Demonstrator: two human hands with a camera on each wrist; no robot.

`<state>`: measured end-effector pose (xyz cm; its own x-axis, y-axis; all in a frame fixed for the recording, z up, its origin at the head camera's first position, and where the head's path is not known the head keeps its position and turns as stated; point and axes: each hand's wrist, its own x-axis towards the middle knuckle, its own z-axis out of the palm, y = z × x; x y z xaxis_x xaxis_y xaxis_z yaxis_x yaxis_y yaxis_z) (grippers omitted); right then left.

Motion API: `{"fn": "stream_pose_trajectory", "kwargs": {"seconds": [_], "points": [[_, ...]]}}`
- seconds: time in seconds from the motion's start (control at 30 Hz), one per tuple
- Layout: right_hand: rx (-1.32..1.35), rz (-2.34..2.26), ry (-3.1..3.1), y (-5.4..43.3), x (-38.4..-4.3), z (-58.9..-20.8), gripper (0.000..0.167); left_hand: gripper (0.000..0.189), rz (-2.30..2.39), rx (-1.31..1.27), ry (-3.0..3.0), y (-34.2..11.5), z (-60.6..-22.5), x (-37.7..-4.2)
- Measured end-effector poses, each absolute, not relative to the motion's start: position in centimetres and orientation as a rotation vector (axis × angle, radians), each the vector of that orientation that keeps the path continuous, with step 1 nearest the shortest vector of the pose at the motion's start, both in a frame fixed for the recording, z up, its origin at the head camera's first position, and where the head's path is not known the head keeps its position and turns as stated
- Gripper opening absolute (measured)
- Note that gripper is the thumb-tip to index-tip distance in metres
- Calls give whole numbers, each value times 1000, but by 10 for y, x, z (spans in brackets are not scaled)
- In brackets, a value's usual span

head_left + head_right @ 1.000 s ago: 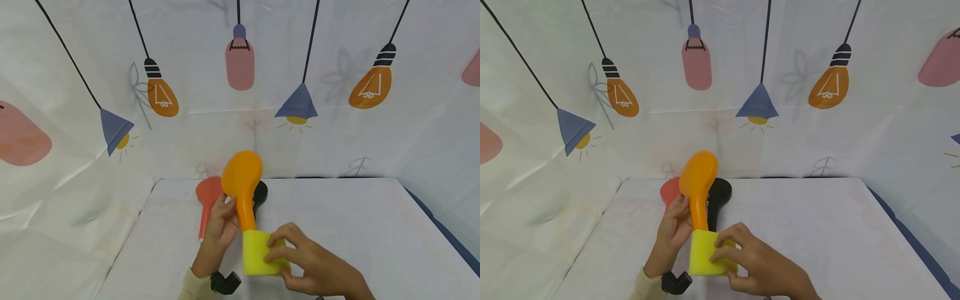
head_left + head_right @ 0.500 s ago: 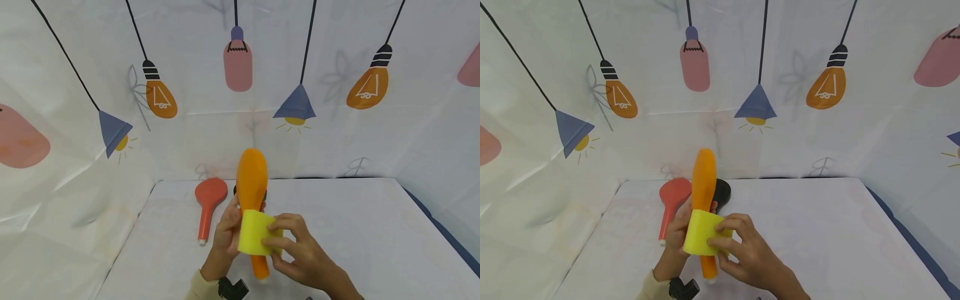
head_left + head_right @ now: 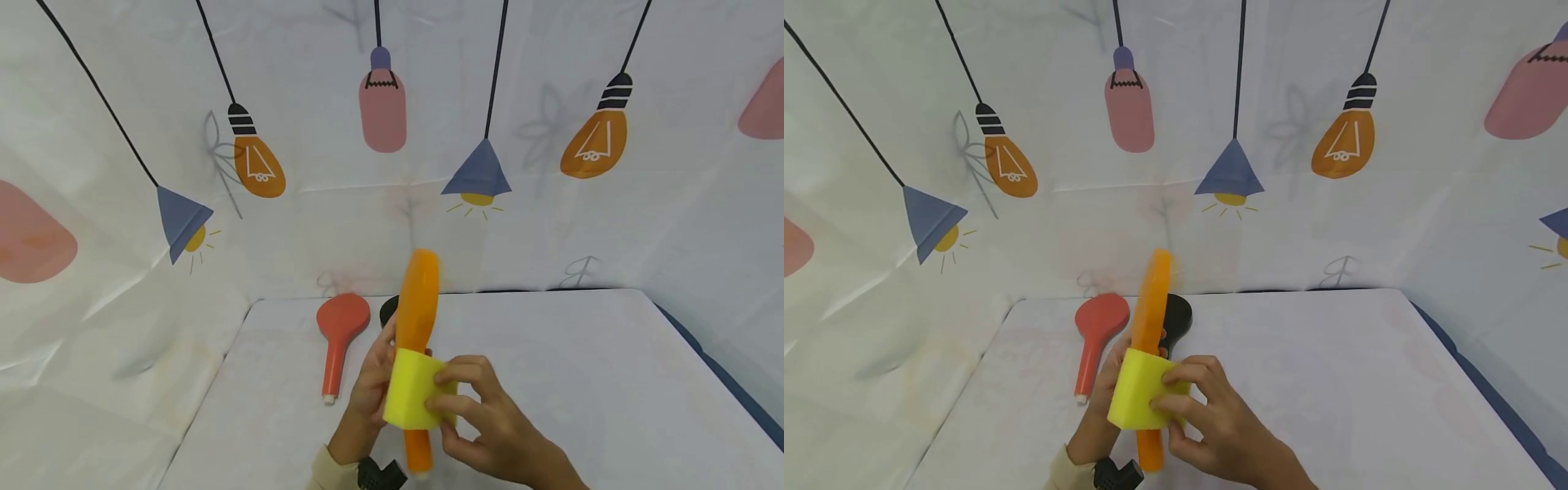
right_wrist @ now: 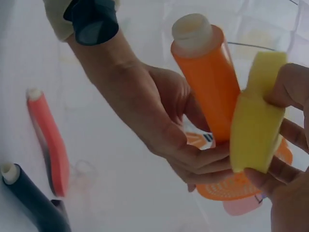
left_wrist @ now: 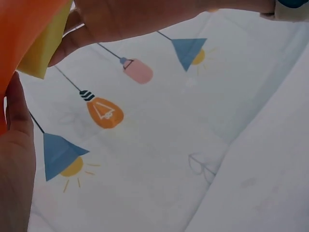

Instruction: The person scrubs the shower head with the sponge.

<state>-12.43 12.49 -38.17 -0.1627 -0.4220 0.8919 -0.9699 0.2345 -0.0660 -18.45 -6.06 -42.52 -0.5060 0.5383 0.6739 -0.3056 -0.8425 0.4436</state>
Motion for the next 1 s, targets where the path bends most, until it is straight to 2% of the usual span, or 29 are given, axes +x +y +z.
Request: {"fn": "stream_pose_trajectory", "kwargs": {"seconds": [0.17, 0.3, 0.43, 0.57, 1.0], "points": [[1514, 958, -1832, 134, -119, -377, 18, 71, 2396, 1177, 288, -66, -417, -185], [1620, 1018, -1918, 145, -114, -374, 26, 74, 2453, 1181, 266, -70, -415, -186], [1660, 1087, -1880, 151, -117, -371, 22, 75, 2474, 1214, 232, -71, -414, -186], [1643, 1121, -1780, 147, -122, -373, 16, 74, 2486, 1253, 189, -70, -413, -184], [1428, 1006, -1650, 123, -129, -384, 10, 61, 2387, 1279, 269, -60, -409, -178]]}}
